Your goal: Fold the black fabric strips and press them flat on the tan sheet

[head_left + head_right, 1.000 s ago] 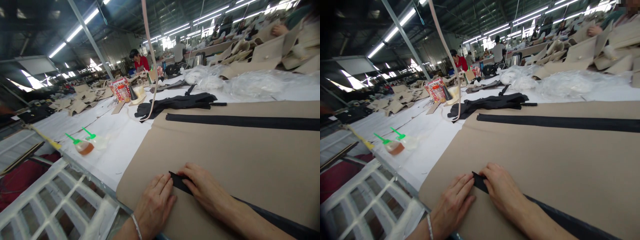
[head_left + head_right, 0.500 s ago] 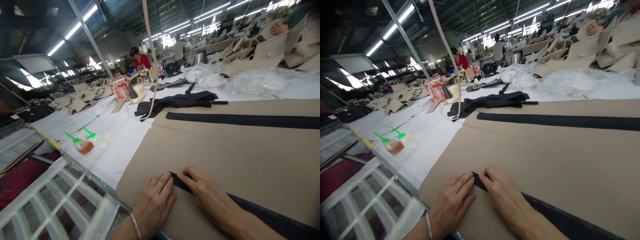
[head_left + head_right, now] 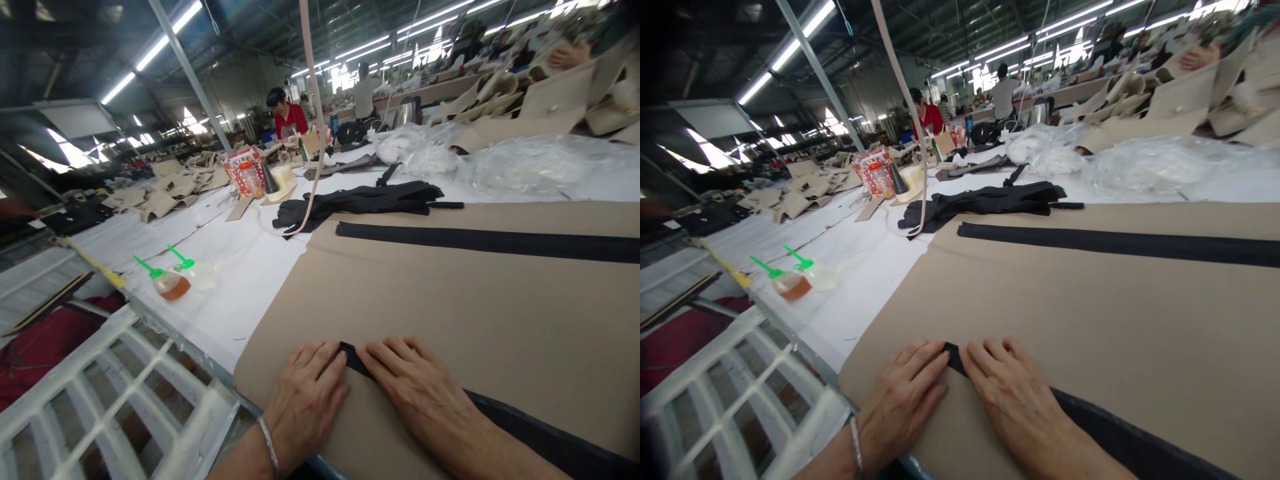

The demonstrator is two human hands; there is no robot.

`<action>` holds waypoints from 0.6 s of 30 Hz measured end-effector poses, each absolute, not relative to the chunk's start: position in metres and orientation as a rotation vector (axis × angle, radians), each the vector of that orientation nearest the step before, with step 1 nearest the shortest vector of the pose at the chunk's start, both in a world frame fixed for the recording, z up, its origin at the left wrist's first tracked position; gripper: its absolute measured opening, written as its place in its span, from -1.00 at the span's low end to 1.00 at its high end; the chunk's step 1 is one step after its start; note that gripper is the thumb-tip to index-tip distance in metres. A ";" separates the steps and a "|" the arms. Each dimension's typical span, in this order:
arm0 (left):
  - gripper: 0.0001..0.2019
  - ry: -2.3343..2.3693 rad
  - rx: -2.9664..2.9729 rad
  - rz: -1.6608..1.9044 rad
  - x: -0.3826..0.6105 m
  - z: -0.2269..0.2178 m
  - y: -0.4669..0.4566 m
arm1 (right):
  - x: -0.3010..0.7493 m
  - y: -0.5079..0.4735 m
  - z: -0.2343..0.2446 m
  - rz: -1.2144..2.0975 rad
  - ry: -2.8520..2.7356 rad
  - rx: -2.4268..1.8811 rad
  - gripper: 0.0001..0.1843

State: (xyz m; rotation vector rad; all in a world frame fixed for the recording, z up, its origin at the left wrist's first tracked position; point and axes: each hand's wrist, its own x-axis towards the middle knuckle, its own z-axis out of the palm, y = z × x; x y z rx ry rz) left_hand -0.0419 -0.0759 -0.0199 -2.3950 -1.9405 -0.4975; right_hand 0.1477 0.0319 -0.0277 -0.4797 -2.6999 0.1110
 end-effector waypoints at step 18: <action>-0.63 -1.953 -2.410 -0.500 -0.044 -0.015 -0.076 | 0.140 0.036 -0.016 0.180 -2.847 -0.532 -0.37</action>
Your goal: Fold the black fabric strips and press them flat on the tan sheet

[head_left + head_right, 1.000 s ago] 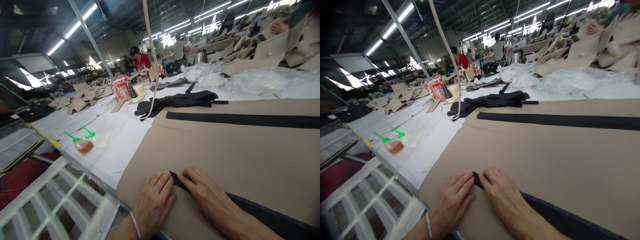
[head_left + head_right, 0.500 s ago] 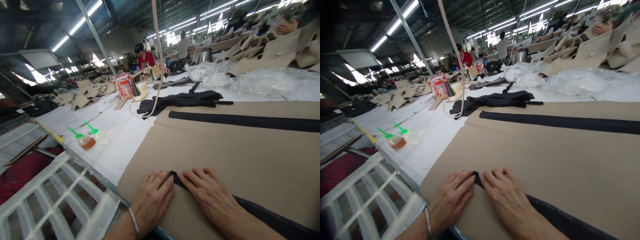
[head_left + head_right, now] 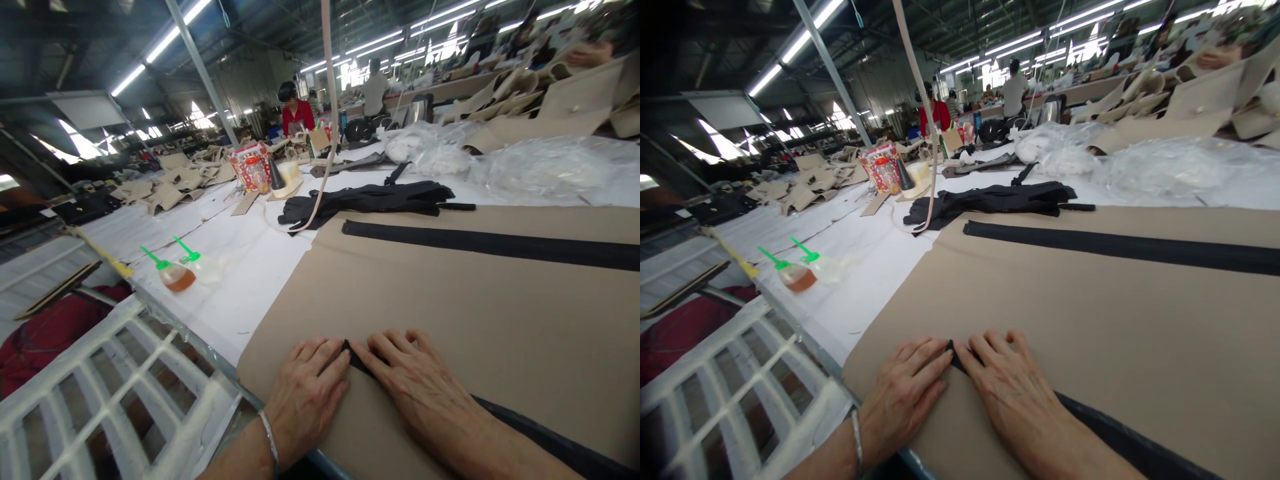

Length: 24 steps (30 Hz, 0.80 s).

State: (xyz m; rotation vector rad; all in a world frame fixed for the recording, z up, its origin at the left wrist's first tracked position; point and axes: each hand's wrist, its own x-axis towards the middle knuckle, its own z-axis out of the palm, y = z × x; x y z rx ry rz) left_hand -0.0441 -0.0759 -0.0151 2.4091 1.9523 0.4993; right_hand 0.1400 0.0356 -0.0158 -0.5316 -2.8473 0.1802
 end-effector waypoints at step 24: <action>-0.65 1.940 2.463 0.492 -0.046 -0.017 -0.076 | 0.140 0.042 -0.014 0.106 -2.888 -0.535 -0.29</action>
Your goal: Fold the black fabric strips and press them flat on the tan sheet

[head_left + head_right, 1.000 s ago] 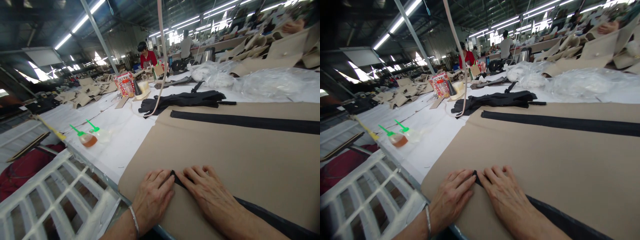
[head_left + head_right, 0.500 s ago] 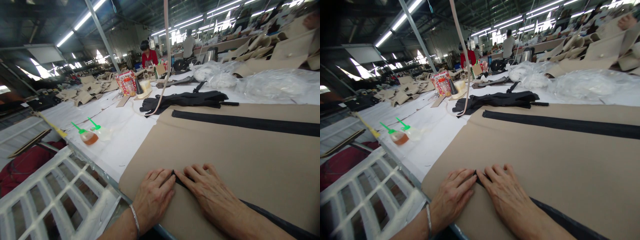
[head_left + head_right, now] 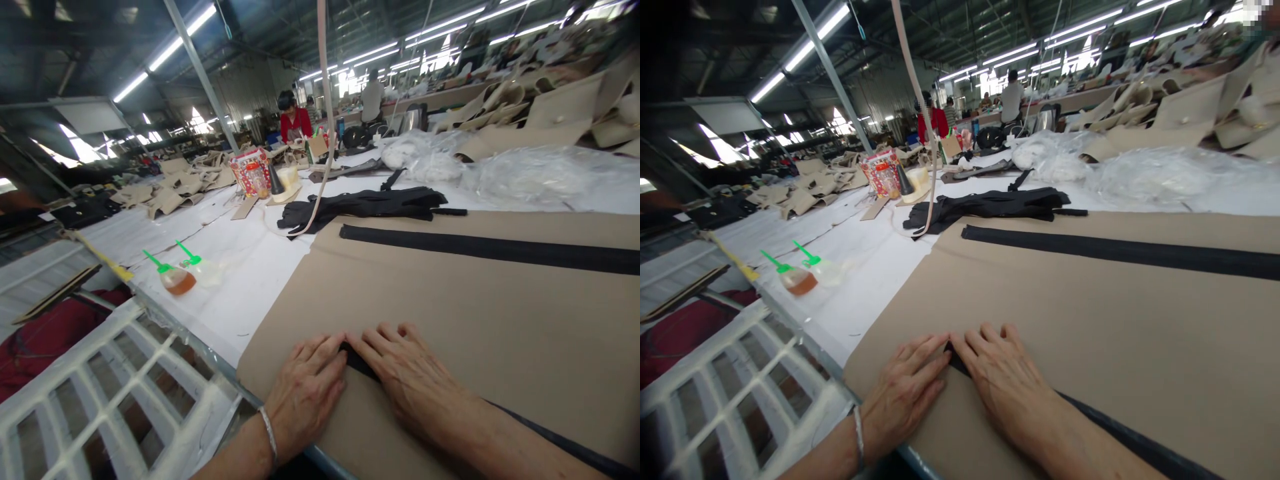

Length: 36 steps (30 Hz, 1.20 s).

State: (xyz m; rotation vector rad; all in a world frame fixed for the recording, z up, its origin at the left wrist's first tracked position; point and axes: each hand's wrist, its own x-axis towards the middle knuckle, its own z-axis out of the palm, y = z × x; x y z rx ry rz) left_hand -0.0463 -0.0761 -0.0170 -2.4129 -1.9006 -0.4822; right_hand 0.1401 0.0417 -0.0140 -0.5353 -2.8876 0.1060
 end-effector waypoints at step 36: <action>-0.53 -1.863 -2.479 -0.151 -0.027 0.000 -0.056 | 0.199 0.047 -0.018 0.092 -2.823 -0.328 -0.76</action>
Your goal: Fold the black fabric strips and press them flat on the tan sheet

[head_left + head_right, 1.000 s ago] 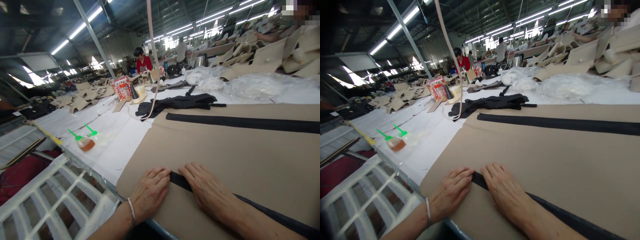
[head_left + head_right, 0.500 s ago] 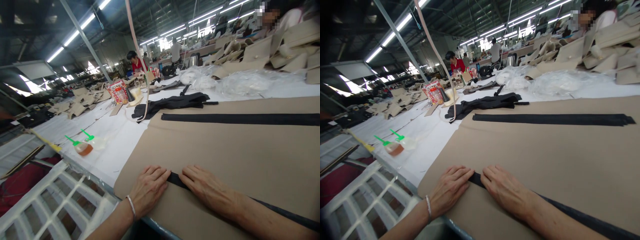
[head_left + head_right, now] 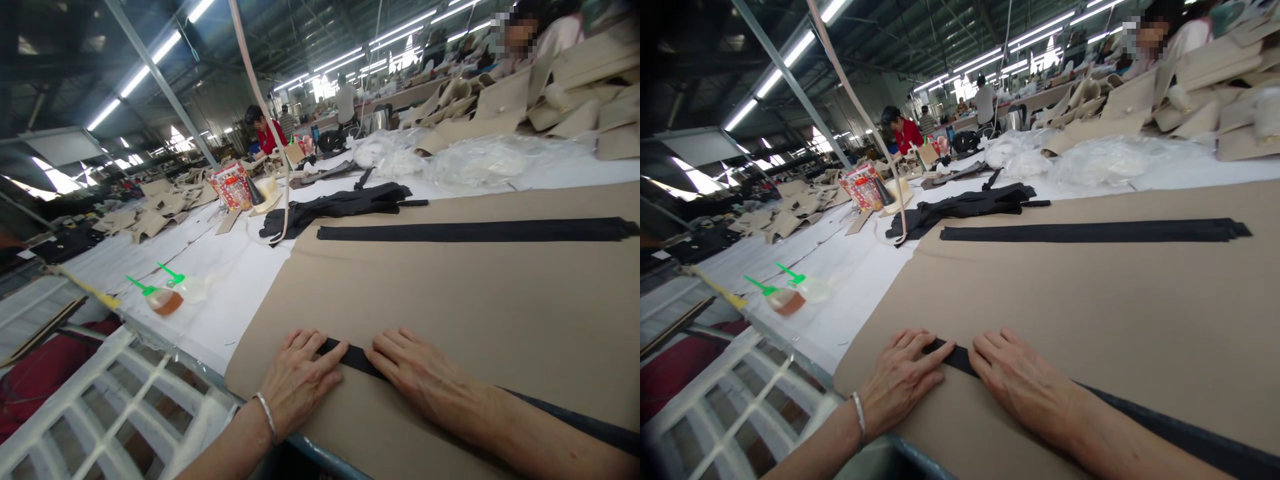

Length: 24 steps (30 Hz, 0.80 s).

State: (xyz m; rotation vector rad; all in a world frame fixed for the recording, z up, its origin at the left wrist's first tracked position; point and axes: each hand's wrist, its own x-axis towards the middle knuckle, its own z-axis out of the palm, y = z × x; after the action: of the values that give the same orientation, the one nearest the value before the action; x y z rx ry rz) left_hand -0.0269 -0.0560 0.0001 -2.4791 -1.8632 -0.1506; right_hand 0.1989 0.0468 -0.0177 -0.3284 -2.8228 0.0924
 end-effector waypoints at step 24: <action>-0.50 -1.833 -2.449 -0.082 -0.017 0.001 -0.054 | 0.238 0.045 -0.015 0.172 -2.799 -0.384 -0.73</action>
State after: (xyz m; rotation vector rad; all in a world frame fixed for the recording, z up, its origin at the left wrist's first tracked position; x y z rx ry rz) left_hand -0.0170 -0.0545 0.0014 -2.4495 -1.8331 -0.0821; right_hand 0.2378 0.0450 -0.0152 -0.3840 -2.7990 0.1715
